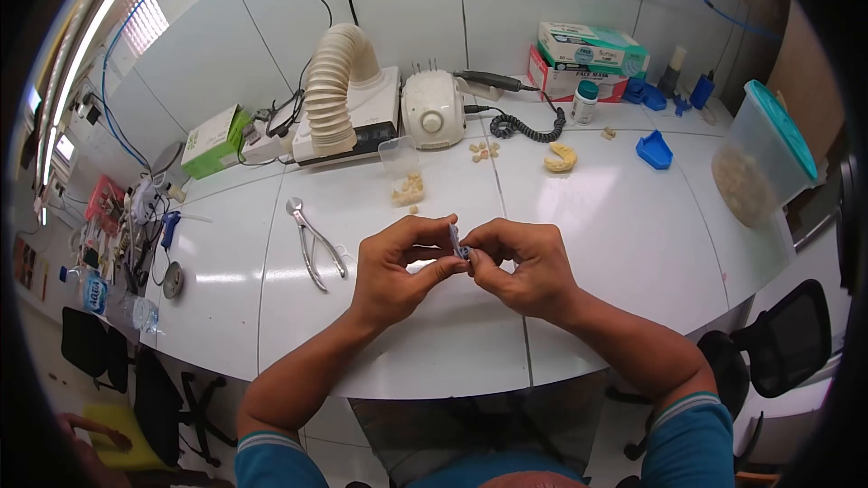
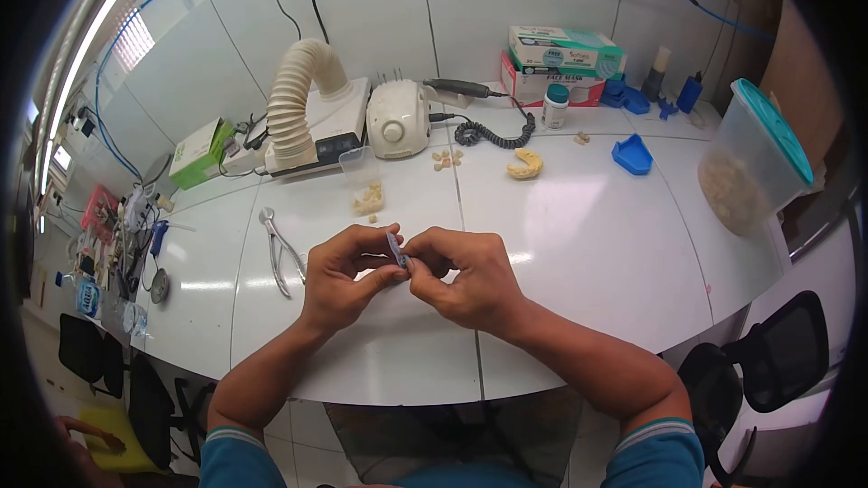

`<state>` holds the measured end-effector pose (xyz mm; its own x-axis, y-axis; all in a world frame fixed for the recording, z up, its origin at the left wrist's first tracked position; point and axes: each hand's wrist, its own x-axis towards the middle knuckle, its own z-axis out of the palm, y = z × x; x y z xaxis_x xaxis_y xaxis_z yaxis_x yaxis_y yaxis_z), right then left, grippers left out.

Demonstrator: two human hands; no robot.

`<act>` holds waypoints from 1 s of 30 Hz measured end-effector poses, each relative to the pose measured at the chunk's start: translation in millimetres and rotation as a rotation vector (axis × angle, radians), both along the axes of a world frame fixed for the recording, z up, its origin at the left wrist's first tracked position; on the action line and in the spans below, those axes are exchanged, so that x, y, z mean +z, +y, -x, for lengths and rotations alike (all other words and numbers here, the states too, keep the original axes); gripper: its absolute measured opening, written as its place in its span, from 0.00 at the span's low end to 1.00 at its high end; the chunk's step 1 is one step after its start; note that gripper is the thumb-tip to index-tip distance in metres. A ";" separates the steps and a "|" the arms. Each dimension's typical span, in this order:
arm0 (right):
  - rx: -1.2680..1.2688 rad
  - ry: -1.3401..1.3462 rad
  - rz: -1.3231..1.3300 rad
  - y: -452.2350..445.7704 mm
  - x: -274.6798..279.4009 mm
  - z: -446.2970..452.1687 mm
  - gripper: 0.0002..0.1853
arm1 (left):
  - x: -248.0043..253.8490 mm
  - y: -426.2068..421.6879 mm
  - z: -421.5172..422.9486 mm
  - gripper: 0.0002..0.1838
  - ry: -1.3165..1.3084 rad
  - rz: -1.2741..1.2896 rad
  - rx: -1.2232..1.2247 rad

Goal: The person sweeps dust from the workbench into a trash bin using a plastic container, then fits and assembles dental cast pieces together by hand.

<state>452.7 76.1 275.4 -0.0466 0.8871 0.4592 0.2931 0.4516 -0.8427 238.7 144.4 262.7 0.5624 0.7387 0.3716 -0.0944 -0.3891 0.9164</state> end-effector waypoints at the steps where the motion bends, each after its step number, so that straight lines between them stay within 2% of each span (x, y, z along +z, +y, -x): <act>1: -0.003 -0.013 -0.009 -0.1 0.1 0.1 0.07 | 0.1 -0.3 0.0 0.25 0.005 -0.024 0.003; 4: -0.021 -0.032 -0.039 -1.1 0.4 0.3 0.07 | 4.0 -2.9 -0.1 0.25 0.041 -0.087 0.026; 10: -0.007 0.061 -0.002 -0.5 -1.5 1.9 0.08 | 7.2 -4.4 0.1 0.24 -0.017 0.153 -0.007; 16: 0.006 0.067 0.034 -0.7 -0.3 0.8 0.08 | 4.3 -3.6 0.9 0.24 -0.007 0.188 -0.001; 25: 0.030 0.064 0.082 -2.4 -4.4 -0.8 0.08 | 1.7 -1.6 1.4 0.23 -0.016 0.212 -0.052; 30: 0.019 -0.001 0.055 0.9 4.7 -3.2 0.11 | 5.9 -0.4 3.4 0.21 0.048 0.121 -0.006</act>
